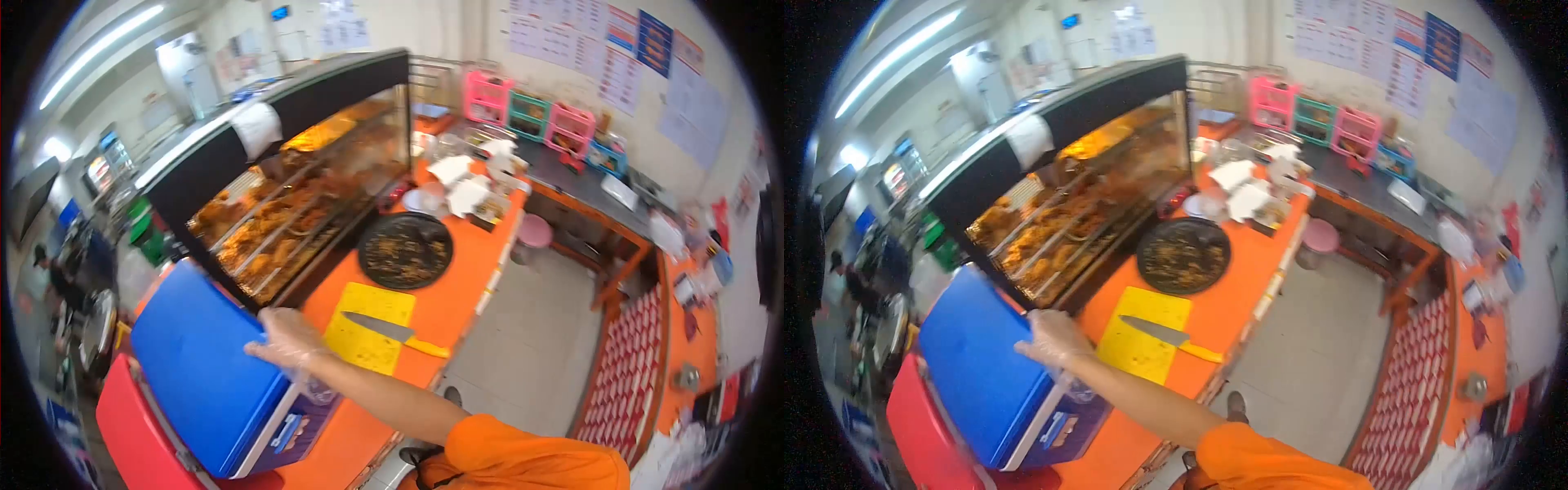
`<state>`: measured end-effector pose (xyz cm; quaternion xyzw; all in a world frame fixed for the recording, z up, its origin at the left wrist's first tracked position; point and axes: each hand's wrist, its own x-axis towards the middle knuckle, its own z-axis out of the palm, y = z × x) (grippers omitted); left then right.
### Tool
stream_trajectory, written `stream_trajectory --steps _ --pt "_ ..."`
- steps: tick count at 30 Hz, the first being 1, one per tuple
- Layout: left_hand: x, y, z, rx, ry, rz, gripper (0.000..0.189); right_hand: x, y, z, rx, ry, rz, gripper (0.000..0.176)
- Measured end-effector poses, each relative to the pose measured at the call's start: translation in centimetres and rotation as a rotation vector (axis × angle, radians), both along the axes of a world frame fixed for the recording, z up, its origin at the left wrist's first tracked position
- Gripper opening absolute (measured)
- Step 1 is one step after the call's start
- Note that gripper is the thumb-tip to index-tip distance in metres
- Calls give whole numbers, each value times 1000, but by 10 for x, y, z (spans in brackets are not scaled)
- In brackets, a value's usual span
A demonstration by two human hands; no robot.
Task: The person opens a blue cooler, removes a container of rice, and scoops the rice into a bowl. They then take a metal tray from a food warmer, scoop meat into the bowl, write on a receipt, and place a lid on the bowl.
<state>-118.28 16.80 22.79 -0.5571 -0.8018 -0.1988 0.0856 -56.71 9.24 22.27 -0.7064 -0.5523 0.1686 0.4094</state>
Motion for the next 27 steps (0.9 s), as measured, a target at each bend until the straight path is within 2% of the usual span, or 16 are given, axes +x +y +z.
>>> stream_trajectory --steps 1,2,3,4,5,6,7,8,11,13,17,20,22,27 --pt "-28 23 -20 10 -36 -109 56 -5 9 -21 163 -44 -59 56" --pt "-93 60 -57 46 -167 -420 54 -4 7 -18 70 6 -40 62" --pt "-134 61 -90 66 -255 -662 53 -6 7 -11 60 77 -23 60" --pt "-30 3 -18 -51 -186 -123 53 -8 4 1 -7 297 65 61" --pt "-43 4 -36 -32 37 84 57 -8 0 13 -2 398 167 63" --pt "-17 -8 -14 -75 -11 205 64 -4 21 -22 51 205 78 65" --pt "-4 -15 -4 11 -76 205 65 -7 17 -9 28 58 42 64" --pt "-9 -10 -17 106 -16 236 66 -5 20 -17 43 62 37 62" --pt "-2 -11 -8 14 -67 276 66 -19 14 4 -34 66 58 57" --pt "0 -7 -5 -4 -84 295 66 -23 12 8 -58 80 -27 53" --pt "5 -11 -4 -32 -100 302 65 -12 16 -15 34 121 -27 51" --pt "6 -11 -5 -28 -97 315 65 -12 22 -9 74 55 -1 51" --pt "4 -11 -6 -23 -92 317 65 -20 11 4 7 4 -36 50" --pt "6 -15 -8 -27 -76 296 64 -15 13 -10 4 52 -4 50"
